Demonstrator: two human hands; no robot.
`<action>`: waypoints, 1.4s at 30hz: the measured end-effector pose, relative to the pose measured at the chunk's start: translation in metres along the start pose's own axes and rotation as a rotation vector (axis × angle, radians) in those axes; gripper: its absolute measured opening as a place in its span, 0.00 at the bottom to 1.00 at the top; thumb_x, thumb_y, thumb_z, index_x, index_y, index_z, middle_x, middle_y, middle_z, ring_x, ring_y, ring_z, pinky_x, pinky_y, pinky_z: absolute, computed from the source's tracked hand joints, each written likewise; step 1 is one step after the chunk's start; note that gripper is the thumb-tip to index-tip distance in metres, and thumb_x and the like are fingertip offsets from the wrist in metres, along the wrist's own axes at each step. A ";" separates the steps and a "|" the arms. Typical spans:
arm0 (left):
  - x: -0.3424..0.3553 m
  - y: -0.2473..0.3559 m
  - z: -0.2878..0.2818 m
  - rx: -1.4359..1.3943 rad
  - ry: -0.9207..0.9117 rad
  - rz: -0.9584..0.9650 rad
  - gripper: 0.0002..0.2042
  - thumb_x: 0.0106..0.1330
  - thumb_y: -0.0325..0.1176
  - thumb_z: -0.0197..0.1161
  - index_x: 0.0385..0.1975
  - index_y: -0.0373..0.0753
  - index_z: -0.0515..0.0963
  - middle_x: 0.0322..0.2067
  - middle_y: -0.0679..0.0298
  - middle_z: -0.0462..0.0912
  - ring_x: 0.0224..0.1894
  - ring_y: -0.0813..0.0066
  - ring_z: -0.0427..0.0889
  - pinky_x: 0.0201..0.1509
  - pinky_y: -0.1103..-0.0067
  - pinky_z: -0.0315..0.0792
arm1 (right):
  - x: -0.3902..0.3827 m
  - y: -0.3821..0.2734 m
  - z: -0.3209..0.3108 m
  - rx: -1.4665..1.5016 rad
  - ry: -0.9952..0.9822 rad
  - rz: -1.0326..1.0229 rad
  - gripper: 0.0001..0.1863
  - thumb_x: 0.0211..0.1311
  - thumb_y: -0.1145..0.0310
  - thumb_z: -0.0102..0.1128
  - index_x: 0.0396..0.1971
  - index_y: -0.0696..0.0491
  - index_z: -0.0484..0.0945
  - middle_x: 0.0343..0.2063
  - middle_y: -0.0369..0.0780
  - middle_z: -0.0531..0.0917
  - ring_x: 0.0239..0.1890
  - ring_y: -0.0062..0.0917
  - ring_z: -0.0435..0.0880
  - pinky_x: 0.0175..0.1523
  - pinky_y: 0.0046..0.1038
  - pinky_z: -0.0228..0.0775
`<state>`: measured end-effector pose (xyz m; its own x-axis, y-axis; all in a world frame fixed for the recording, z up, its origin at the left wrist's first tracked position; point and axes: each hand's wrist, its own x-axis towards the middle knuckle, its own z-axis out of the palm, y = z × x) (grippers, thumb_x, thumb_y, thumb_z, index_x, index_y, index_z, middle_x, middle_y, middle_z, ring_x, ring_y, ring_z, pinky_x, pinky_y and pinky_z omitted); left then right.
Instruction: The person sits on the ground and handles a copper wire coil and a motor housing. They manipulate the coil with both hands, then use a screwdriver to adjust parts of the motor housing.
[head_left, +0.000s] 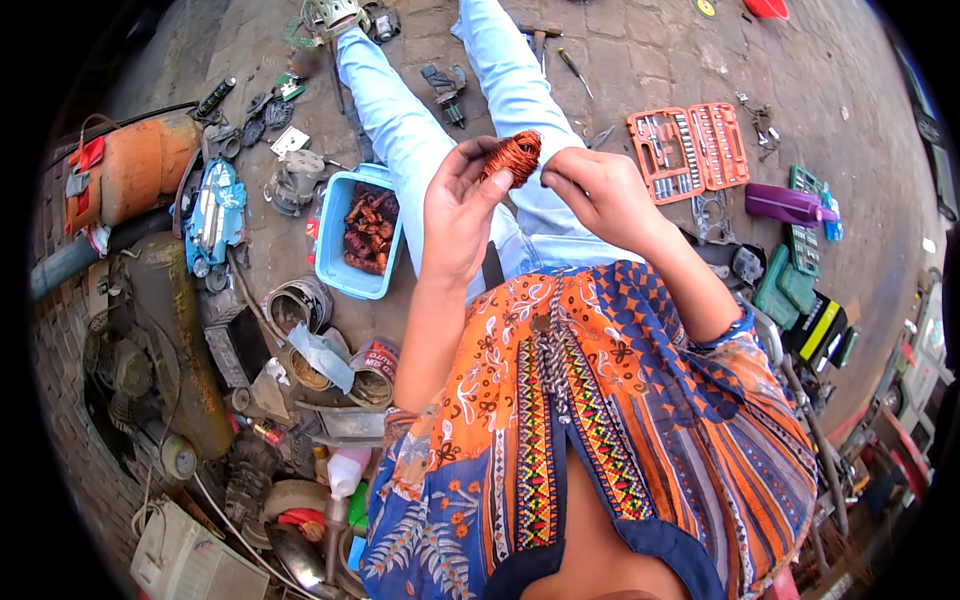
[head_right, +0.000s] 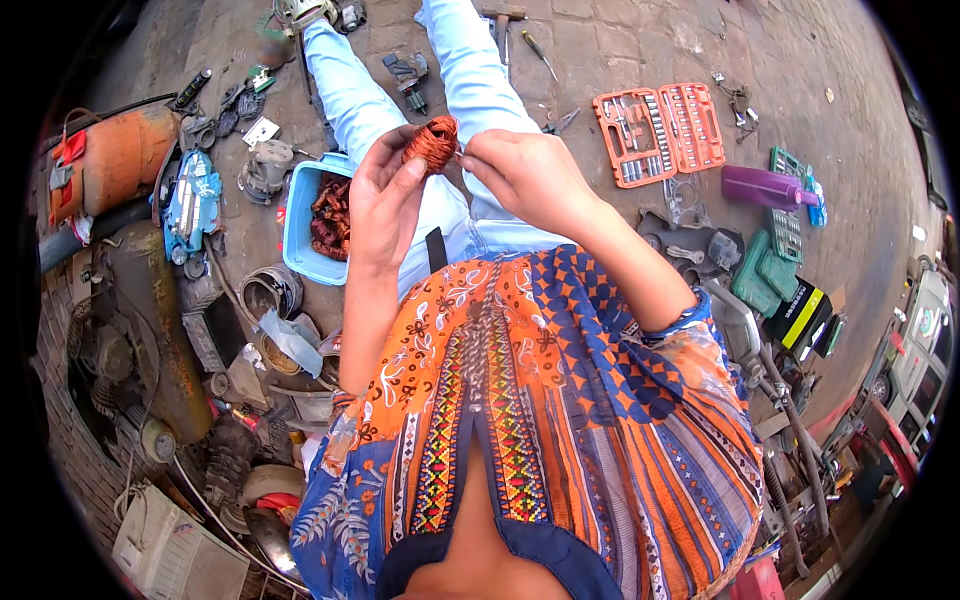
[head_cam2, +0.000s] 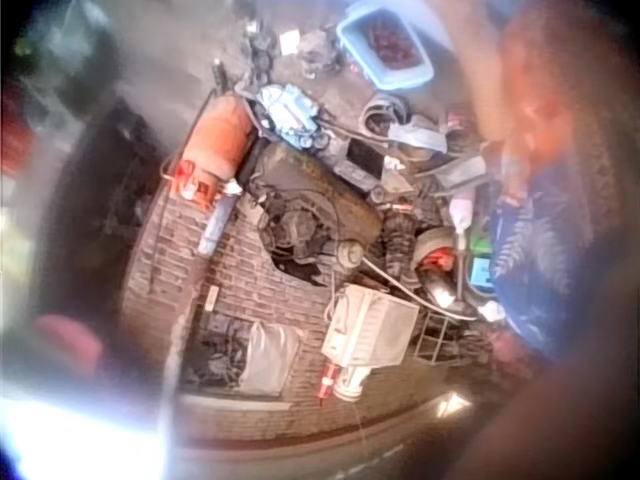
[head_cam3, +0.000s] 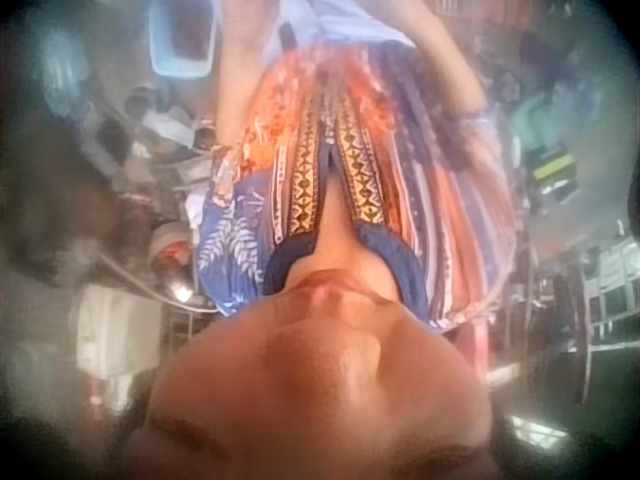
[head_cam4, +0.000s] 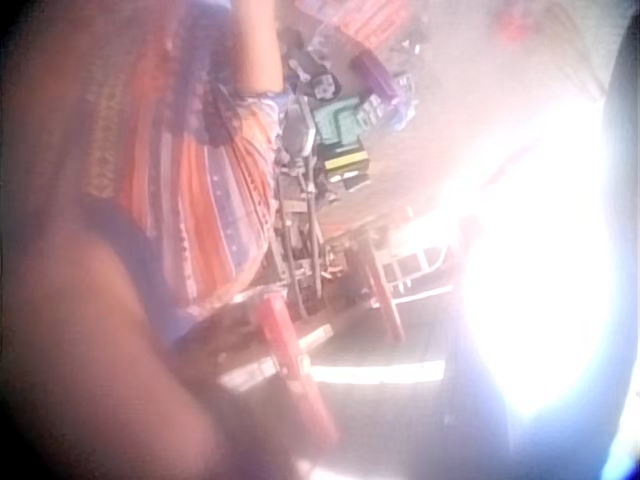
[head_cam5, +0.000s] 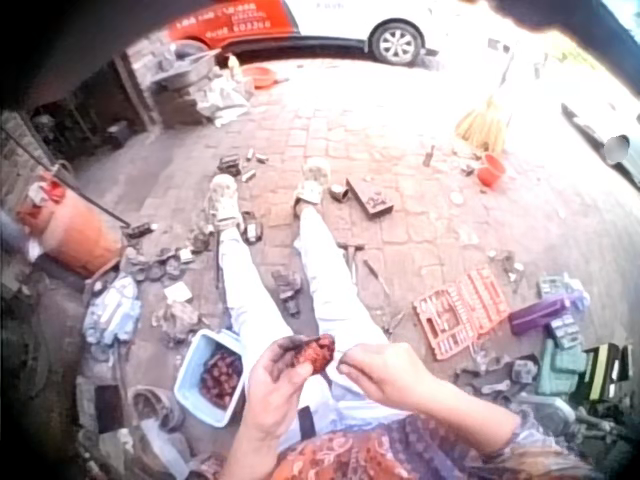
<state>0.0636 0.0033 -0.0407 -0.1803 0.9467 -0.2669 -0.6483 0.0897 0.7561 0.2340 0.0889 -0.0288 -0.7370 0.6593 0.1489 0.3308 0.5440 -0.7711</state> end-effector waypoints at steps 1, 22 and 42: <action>0.001 0.001 0.001 0.107 0.033 0.030 0.20 0.60 0.21 0.62 0.51 0.28 0.66 0.46 0.57 0.76 0.49 0.72 0.76 0.54 0.78 0.71 | -0.001 -0.004 -0.007 -0.002 -0.043 0.001 0.04 0.59 0.74 0.57 0.28 0.58 0.73 0.22 0.44 0.76 0.26 0.38 0.78 0.30 0.32 0.68; -0.005 -0.008 0.003 0.330 0.074 0.221 0.18 0.58 0.21 0.63 0.49 0.29 0.69 0.47 0.57 0.77 0.49 0.72 0.77 0.53 0.78 0.71 | -0.005 0.003 0.005 0.122 -0.109 0.022 0.06 0.60 0.71 0.57 0.27 0.58 0.73 0.21 0.45 0.75 0.24 0.39 0.76 0.30 0.32 0.67; 0.001 -0.020 -0.023 -0.048 0.071 0.073 0.20 0.61 0.24 0.62 0.52 0.26 0.67 0.49 0.53 0.76 0.52 0.67 0.75 0.59 0.73 0.68 | -0.007 0.008 0.030 0.228 0.074 0.126 0.07 0.60 0.69 0.58 0.30 0.57 0.74 0.22 0.46 0.77 0.25 0.40 0.76 0.31 0.32 0.68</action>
<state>0.0596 -0.0047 -0.0698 -0.2792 0.9257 -0.2553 -0.6659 0.0049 0.7460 0.2240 0.0732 -0.0540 -0.6502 0.7554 0.0812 0.2702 0.3298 -0.9045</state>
